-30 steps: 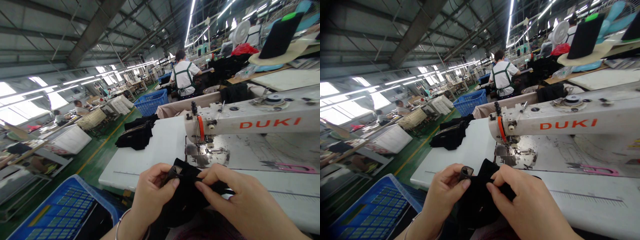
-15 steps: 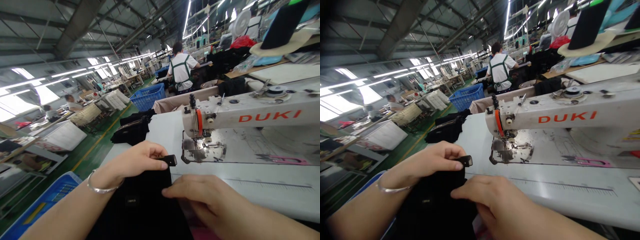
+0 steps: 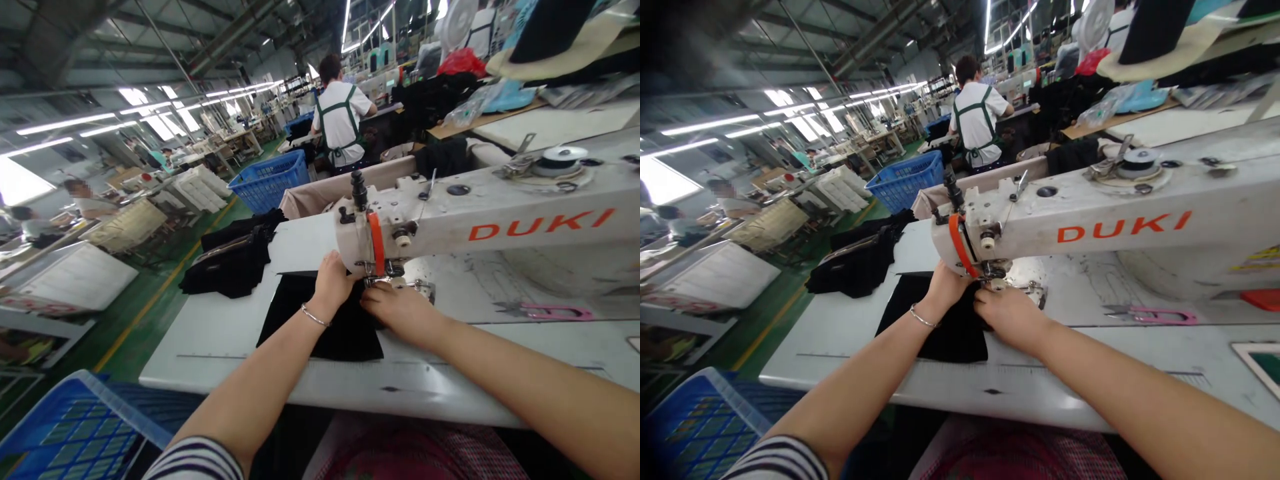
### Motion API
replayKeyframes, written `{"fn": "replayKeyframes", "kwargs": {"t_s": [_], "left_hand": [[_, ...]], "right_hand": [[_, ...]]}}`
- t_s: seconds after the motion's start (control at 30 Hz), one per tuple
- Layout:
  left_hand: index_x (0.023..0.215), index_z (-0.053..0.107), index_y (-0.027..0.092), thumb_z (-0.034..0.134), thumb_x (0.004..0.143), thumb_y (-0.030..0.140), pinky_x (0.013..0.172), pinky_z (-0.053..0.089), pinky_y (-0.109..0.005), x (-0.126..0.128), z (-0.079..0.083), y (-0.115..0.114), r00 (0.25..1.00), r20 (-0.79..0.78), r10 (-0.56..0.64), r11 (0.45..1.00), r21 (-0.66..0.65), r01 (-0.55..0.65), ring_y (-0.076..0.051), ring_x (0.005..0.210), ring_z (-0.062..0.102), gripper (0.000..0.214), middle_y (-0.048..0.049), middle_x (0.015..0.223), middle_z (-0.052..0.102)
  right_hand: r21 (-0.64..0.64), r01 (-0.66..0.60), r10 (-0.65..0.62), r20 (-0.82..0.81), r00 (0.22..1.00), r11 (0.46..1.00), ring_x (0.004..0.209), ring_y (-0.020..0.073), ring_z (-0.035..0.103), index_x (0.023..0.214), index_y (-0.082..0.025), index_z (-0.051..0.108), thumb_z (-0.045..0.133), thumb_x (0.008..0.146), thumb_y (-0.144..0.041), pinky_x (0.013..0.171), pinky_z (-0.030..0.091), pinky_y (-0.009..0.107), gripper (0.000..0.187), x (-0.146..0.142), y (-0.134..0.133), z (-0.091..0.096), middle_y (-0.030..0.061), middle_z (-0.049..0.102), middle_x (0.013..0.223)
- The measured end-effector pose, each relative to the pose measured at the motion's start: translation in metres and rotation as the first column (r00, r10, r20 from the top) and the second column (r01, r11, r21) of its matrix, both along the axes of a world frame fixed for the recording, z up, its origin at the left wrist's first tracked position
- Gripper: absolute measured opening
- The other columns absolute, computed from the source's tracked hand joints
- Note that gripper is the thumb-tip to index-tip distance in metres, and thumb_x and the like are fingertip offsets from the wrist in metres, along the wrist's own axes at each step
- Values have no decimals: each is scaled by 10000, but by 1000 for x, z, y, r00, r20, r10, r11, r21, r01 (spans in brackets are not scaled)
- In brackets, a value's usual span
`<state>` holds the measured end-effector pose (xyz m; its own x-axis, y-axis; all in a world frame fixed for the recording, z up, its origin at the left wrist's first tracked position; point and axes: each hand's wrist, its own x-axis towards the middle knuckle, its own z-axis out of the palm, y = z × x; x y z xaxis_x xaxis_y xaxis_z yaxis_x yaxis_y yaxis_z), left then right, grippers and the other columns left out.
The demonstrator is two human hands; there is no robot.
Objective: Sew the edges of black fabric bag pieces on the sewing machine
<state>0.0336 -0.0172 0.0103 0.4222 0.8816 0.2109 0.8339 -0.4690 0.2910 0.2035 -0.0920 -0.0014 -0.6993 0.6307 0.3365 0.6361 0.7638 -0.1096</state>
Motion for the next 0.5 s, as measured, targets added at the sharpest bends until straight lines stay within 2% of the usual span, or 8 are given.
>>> {"fn": "replayKeyframes", "kwargs": {"t_s": [0.07, 0.13, 0.2, 0.33, 0.5], "left_hand": [[971, 689, 125, 603, 891, 197, 920, 492, -408, 4, -5, -2, 1000, 8, -30, 1000, 2, 30, -269, 1016, 614, 137, -132, 1033, 678], [967, 696, 119, 597, 901, 203, 895, 512, -398, 3, -10, -14, 998, 18, -55, 998, -5, 55, -263, 973, 635, 146, -127, 998, 692], [1004, 700, 143, 606, 902, 208, 930, 510, -378, -2, -13, -30, 995, 31, -95, 995, -12, 96, -237, 1000, 631, 152, -100, 1028, 691], [1162, 655, 178, 543, 933, 143, 1045, 466, -378, -15, -16, -55, 965, 53, -255, 967, 26, 254, -193, 1131, 583, 257, -68, 1188, 653], [1190, 631, 164, 508, 940, 121, 1051, 485, -419, -23, -19, -50, 923, 82, -375, 926, 64, 371, -199, 1165, 582, 282, -79, 1229, 649]], "right_hand": [[8, -5, 5, 2, 1000, 1000, 970, 241, 611, 1022, -133, 686, 509, 854, -27, 812, 519, 384, 266, 8, -1, -2, 113, 672, 975], [15, -10, 10, -12, 1000, 1000, 1001, 238, 612, 1042, -136, 684, 509, 863, -41, 838, 523, 386, 267, 14, -9, -7, 113, 682, 1005], [20, -8, 9, -39, 999, 1000, 1071, 238, 597, 1090, -132, 669, 508, 876, -53, 903, 511, 396, 279, 18, -17, -13, 116, 679, 1071], [10, -2, 3, -80, 997, 1000, 1148, 238, 572, 1133, -124, 640, 476, 905, -66, 967, 484, 409, 287, 22, -24, -19, 116, 659, 1156], [1, -2, 2, -82, 997, 1000, 1072, 250, 615, 1124, -113, 635, 495, 867, -48, 892, 518, 419, 300, 18, -22, -15, 123, 664, 1141]]}}
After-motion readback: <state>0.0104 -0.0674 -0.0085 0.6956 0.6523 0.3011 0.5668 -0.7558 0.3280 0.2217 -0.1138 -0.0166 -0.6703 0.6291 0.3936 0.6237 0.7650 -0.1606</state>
